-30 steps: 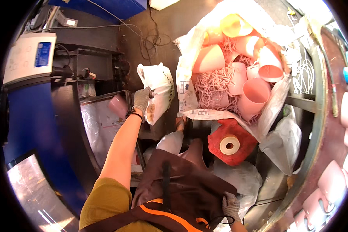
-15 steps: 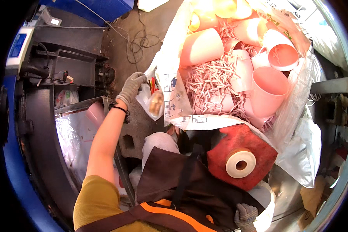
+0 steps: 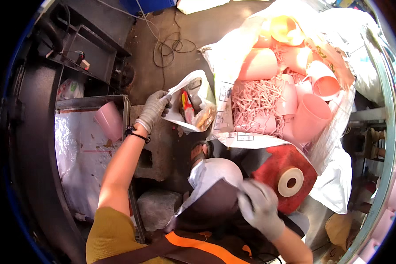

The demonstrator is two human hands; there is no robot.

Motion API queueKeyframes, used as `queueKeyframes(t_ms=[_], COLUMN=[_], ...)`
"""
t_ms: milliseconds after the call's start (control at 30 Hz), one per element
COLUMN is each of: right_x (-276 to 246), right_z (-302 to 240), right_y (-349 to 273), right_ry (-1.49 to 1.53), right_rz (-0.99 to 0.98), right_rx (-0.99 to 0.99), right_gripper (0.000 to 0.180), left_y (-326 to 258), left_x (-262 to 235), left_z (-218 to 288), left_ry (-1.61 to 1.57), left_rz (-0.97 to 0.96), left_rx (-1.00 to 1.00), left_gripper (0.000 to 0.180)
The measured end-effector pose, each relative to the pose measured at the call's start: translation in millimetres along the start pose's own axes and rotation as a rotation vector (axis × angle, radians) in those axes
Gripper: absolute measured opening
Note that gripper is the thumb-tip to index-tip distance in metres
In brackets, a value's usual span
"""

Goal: The person assembles pink thermal jugs by inserting a metal flask into the plastic casing and attaching the lid by hand.

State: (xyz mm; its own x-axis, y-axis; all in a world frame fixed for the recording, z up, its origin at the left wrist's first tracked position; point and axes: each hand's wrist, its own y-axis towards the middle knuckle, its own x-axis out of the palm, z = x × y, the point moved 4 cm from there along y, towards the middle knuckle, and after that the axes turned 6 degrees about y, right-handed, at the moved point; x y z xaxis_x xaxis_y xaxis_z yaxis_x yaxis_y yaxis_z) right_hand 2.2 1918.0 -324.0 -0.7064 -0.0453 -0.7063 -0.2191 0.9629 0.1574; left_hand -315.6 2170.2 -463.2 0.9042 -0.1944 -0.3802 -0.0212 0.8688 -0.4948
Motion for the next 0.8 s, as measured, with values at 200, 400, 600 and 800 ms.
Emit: queueKeyframes(t_ms=[200, 400, 600, 800], right_x=[128, 179, 195, 192], right_z=[13, 84, 97, 126], right_y=[201, 241, 230, 238], right_ry=[-0.165, -0.247, 0.100, 0.008], right_rz=[-0.222, -0.512, -0.569, -0.545], right_rx=[-0.273, 0.342, 0.421, 0.630], right_gripper=[0.045, 0.067, 0.056, 0.042], left_y=[16, 20, 16, 109], left_x=[-9, -17, 36, 69], left_z=[-12, -1, 69, 44], left_ry=[-0.164, 0.056, 0.577, 0.914], left_rz=[0.037, 0.161, 0.153, -0.032], left_rx=[0.004, 0.098, 0.788, 0.210], left_gripper=[0.020, 0.015, 0.019, 0.034])
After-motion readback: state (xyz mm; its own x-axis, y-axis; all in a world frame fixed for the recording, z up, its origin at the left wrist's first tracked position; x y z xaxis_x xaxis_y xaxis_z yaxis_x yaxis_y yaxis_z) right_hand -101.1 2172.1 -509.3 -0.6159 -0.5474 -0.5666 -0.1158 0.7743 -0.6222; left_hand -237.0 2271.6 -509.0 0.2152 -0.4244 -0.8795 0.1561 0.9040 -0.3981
